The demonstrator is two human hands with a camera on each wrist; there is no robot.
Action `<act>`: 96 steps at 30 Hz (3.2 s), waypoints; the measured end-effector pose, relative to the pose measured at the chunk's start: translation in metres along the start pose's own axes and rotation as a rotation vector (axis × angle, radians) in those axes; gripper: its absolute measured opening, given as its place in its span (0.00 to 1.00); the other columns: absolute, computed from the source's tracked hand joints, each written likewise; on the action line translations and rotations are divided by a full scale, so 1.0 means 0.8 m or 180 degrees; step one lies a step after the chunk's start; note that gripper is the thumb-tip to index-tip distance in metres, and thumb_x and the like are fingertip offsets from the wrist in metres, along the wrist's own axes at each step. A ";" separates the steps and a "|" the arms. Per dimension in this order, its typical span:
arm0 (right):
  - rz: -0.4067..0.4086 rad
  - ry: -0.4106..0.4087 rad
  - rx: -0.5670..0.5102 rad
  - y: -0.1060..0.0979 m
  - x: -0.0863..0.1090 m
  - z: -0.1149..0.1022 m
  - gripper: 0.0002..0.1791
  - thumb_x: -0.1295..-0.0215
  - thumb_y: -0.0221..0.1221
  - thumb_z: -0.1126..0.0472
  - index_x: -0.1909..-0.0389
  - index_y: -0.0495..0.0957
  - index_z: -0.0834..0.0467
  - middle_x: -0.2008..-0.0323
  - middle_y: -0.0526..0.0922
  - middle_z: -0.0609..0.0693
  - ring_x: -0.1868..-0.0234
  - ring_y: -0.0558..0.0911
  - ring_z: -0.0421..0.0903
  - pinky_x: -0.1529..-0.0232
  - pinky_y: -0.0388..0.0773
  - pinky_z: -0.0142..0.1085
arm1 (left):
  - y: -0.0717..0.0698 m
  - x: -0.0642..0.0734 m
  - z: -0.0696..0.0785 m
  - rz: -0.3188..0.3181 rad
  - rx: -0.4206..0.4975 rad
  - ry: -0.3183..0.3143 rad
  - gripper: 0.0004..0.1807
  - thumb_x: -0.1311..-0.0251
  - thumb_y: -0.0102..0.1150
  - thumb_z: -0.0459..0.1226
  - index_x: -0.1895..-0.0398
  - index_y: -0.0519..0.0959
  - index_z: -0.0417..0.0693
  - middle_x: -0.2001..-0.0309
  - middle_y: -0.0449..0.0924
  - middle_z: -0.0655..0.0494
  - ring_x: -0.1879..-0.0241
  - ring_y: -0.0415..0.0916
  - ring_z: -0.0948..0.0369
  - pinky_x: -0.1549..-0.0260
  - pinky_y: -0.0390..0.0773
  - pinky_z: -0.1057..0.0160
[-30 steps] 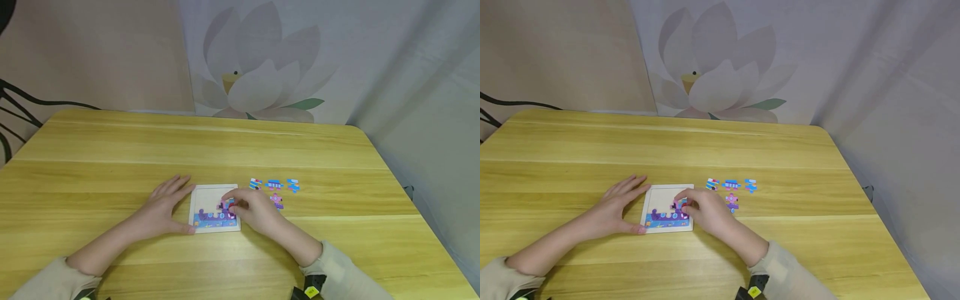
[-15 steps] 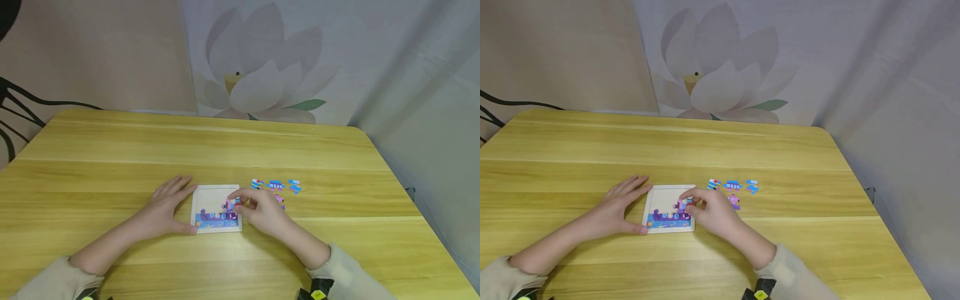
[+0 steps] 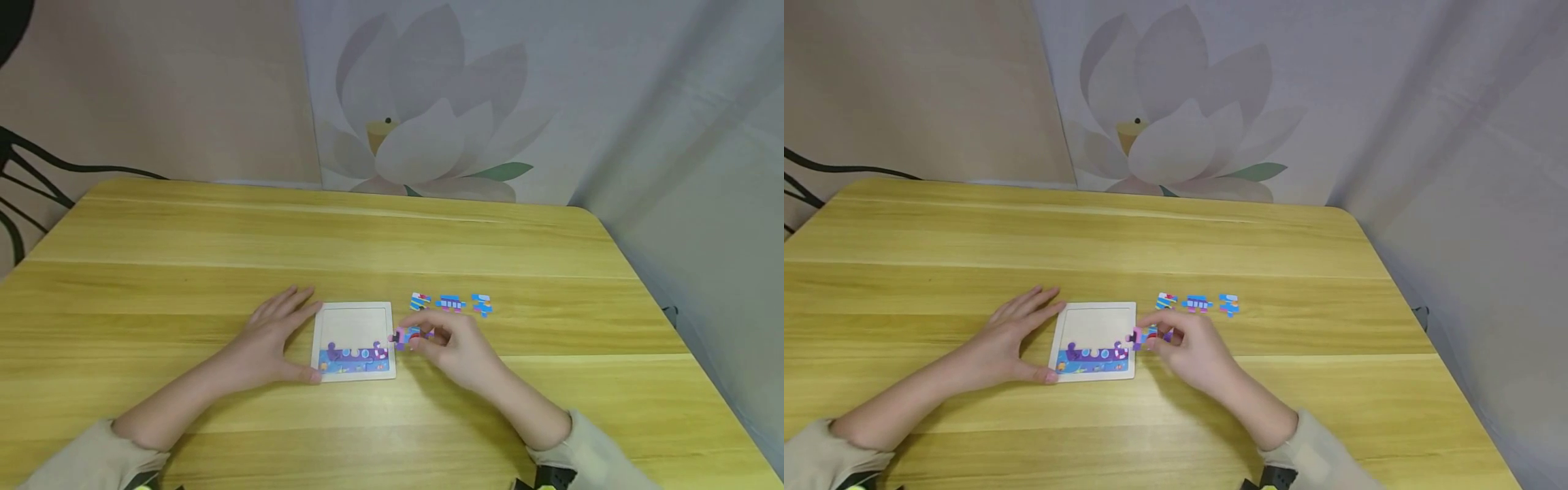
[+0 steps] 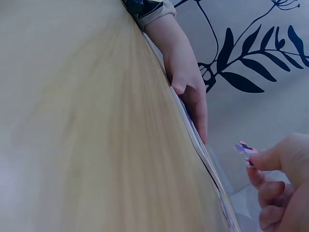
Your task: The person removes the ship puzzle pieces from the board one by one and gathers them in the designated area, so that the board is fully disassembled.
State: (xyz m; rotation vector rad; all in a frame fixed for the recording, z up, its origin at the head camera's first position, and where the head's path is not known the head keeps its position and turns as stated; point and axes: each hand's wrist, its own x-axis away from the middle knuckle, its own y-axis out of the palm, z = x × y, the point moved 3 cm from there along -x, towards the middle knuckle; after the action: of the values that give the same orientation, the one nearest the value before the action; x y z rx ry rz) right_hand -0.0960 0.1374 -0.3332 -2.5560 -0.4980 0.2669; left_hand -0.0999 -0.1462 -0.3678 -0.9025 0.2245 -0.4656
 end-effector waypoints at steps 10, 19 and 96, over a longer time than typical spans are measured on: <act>0.0073 0.0033 -0.0113 -0.026 0.011 0.017 0.14 0.43 0.65 0.71 0.58 0.84 0.52 0.56 0.83 0.47 0.86 0.59 0.37 0.85 0.59 0.26 | 0.000 0.000 0.000 0.0004 -0.0017 -0.0001 0.64 0.66 0.65 0.70 0.28 0.58 0.42 0.25 0.43 0.44 0.28 0.34 0.41 0.37 0.33 0.33; 0.0183 0.0111 -0.0015 -0.049 0.023 0.034 0.14 0.44 0.65 0.71 0.59 0.84 0.54 0.50 0.82 0.53 0.86 0.59 0.37 0.86 0.58 0.27 | 0.000 -0.001 0.000 0.0006 -0.0029 0.0004 0.64 0.66 0.65 0.70 0.28 0.58 0.41 0.25 0.43 0.43 0.28 0.34 0.41 0.37 0.33 0.33; 0.0596 0.0030 0.0837 -0.099 0.029 0.061 0.08 0.42 0.64 0.69 0.61 0.86 0.59 0.79 0.76 0.44 0.86 0.64 0.37 0.88 0.61 0.28 | 0.000 0.000 0.001 -0.0017 0.0018 -0.0014 0.64 0.66 0.65 0.69 0.27 0.57 0.42 0.25 0.42 0.44 0.28 0.32 0.41 0.37 0.33 0.33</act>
State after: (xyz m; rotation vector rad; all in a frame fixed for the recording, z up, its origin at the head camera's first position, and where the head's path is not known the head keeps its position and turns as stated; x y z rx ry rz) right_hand -0.1122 0.2321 -0.3350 -2.3458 -0.2034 0.3617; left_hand -0.0999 -0.1459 -0.3673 -0.8987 0.2165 -0.4690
